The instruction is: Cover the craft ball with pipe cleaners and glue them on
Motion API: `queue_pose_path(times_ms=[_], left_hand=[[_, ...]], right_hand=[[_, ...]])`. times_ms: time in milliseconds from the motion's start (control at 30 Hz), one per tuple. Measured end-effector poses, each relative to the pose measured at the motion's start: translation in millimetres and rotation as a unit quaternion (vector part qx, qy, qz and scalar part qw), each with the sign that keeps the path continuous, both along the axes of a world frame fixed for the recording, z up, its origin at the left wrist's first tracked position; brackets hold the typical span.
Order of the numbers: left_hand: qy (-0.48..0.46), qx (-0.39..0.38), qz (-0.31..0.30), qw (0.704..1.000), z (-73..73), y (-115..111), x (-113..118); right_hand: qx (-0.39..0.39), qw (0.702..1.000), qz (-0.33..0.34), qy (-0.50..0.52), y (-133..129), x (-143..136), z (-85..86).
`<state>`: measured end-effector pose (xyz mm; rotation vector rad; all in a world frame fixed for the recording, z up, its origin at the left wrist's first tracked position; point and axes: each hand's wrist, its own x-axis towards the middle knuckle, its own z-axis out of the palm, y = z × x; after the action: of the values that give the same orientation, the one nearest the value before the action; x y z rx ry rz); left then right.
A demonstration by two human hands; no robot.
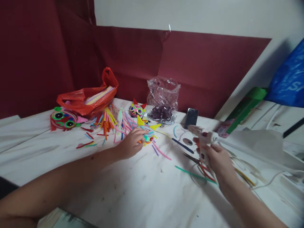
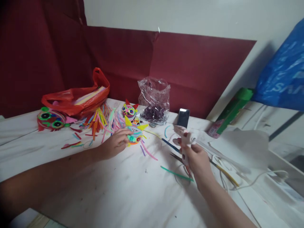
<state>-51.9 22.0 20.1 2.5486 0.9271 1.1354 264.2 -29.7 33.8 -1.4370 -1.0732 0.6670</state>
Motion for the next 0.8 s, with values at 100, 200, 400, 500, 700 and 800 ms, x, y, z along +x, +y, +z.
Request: queue_pose_path(times_ms=[100,200,400,500,700,800], left_hand=[[0.044,0.027,-0.009,0.999,-9.4,8.7,-6.5],[0.066,0.054,-0.004,0.996,-20.7,13.6,-11.0],[0.112,0.132,0.007,0.985,-42.6,17.8,-16.3],[0.132,0.163,0.021,0.978,-49.0,17.8,-15.5],[0.003,0.087,0.035,0.996,-47.7,18.1,-14.7],[-0.146,-0.073,0.099,0.982,-39.8,25.1,-21.0]], right_hand=[[-0.019,0.993,0.112,0.039,-11.2,-37.0,7.9],[-0.037,0.977,0.209,0.003,-11.9,-64.3,17.4],[-0.037,0.967,0.187,-0.168,8.1,-82.4,5.8],[-0.042,0.956,0.194,-0.218,11.9,-81.3,-9.7],[0.015,0.957,0.213,-0.194,8.0,-76.0,-15.6],[0.027,0.984,0.16,-0.072,13.3,-74.5,-13.2]])
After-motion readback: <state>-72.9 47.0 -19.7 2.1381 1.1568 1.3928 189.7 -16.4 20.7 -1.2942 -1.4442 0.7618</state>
